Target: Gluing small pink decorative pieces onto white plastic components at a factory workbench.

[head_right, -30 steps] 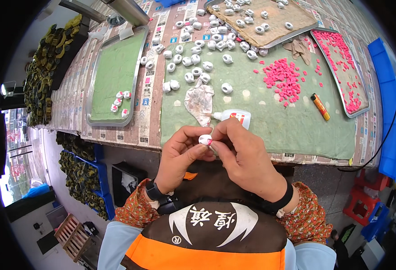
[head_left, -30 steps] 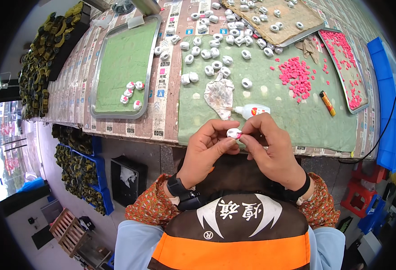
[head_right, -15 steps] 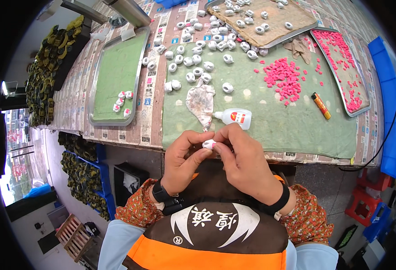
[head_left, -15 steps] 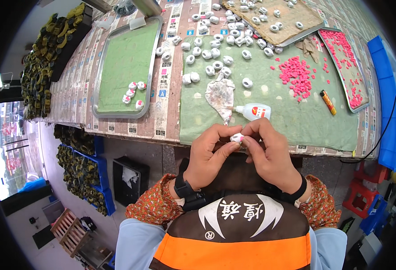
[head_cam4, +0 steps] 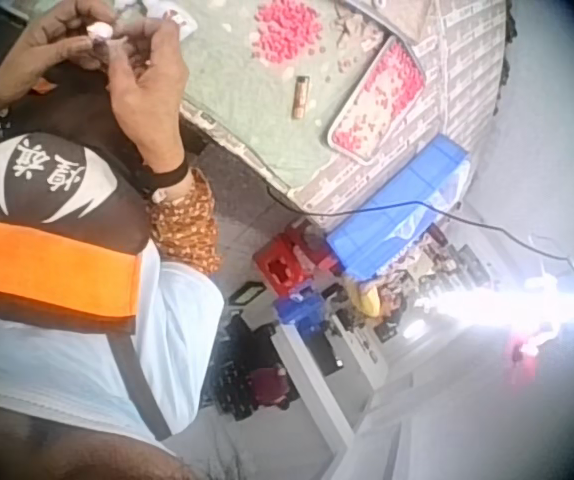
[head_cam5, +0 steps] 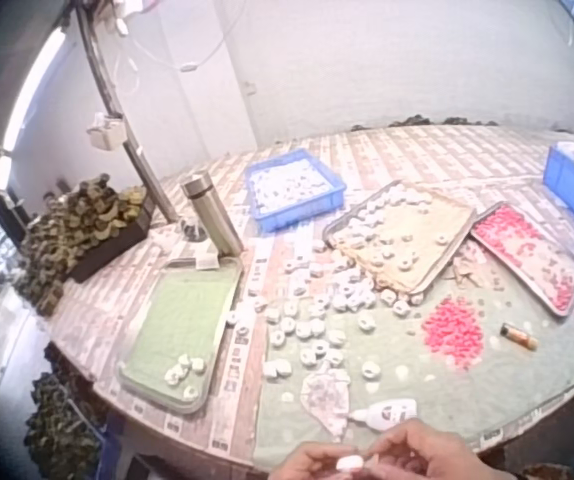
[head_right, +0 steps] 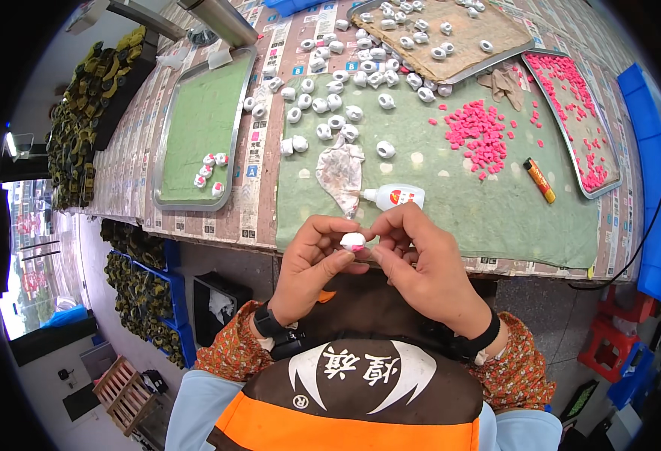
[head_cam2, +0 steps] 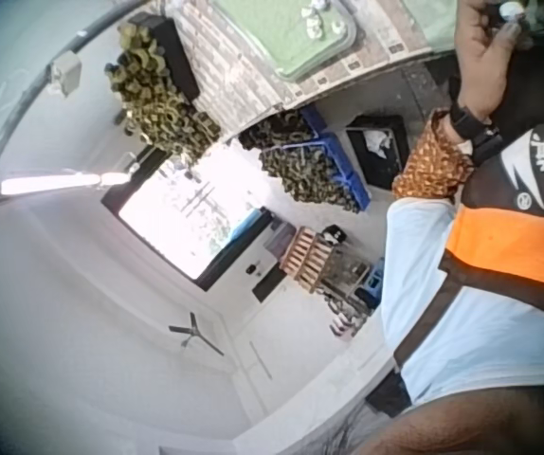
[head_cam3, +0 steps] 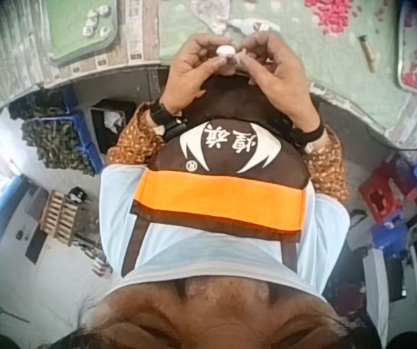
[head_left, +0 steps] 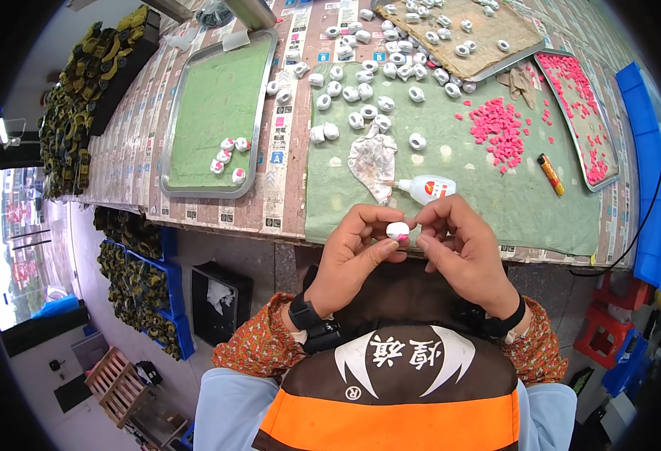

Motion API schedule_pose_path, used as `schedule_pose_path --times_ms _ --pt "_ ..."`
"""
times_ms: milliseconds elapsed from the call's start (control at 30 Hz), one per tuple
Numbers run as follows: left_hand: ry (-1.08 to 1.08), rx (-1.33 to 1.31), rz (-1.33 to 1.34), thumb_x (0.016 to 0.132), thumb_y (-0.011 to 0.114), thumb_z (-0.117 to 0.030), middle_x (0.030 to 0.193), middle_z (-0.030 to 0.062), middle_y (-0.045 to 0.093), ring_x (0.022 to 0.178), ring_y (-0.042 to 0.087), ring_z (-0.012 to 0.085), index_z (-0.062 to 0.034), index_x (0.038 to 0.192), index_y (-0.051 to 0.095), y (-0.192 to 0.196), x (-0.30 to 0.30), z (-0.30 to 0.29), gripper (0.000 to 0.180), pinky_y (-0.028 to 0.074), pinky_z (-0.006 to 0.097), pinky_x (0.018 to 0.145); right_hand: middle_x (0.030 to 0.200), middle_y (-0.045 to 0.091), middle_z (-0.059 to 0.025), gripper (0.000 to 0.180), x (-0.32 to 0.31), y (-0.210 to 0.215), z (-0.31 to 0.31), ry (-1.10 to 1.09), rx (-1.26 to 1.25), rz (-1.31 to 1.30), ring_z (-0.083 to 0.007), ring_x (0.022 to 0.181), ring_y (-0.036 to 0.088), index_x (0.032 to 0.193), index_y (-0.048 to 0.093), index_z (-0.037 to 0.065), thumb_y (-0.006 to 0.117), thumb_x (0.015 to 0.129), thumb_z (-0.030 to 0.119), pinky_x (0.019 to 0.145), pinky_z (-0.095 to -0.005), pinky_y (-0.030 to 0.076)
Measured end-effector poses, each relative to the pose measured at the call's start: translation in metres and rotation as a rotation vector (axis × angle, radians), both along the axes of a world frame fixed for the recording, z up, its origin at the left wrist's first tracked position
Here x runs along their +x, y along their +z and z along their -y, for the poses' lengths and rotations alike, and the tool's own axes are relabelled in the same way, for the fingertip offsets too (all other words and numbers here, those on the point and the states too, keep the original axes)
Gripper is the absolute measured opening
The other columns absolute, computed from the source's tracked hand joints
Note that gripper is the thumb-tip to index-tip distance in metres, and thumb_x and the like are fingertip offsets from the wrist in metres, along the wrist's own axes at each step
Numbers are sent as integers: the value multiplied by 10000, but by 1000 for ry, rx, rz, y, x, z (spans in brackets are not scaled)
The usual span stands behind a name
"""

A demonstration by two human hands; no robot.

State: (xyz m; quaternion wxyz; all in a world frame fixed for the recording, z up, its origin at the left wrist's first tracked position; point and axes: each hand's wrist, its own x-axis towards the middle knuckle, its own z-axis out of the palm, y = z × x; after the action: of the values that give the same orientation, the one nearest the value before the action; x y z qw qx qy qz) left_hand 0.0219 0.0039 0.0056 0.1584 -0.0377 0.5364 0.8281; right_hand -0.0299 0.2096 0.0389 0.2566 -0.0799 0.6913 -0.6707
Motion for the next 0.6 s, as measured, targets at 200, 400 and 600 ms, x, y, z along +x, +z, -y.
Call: schedule_pose_path --times_ms 200,400,600 --pt "-1 -23 4 1037 571 -30 1344 145 622 1160 631 158 -28 1338 503 0 0 1 308 585 325 947 916 622 -29 182 1 -1 -7 -21 101 -119 -72 790 591 1109 596 27 661 939 18 670 -237 485" --pt "4 -29 46 1035 586 -40 1315 124 638 1140 630 142 -28 1329 520 -1 1 1 301 573 311 940 888 624 -47 138 -2 -2 -20 -61 195 -173 -98 778 603 1058 603 19 665 935 10 677 -264 491" --pt "1 -75 70 1041 587 -74 1290 132 654 1123 649 159 -30 1332 517 -4 3 3 303 580 322 927 880 609 -74 115 -7 2 -18 -43 258 -349 -138 750 613 1034 605 15 649 931 -15 660 -286 489"
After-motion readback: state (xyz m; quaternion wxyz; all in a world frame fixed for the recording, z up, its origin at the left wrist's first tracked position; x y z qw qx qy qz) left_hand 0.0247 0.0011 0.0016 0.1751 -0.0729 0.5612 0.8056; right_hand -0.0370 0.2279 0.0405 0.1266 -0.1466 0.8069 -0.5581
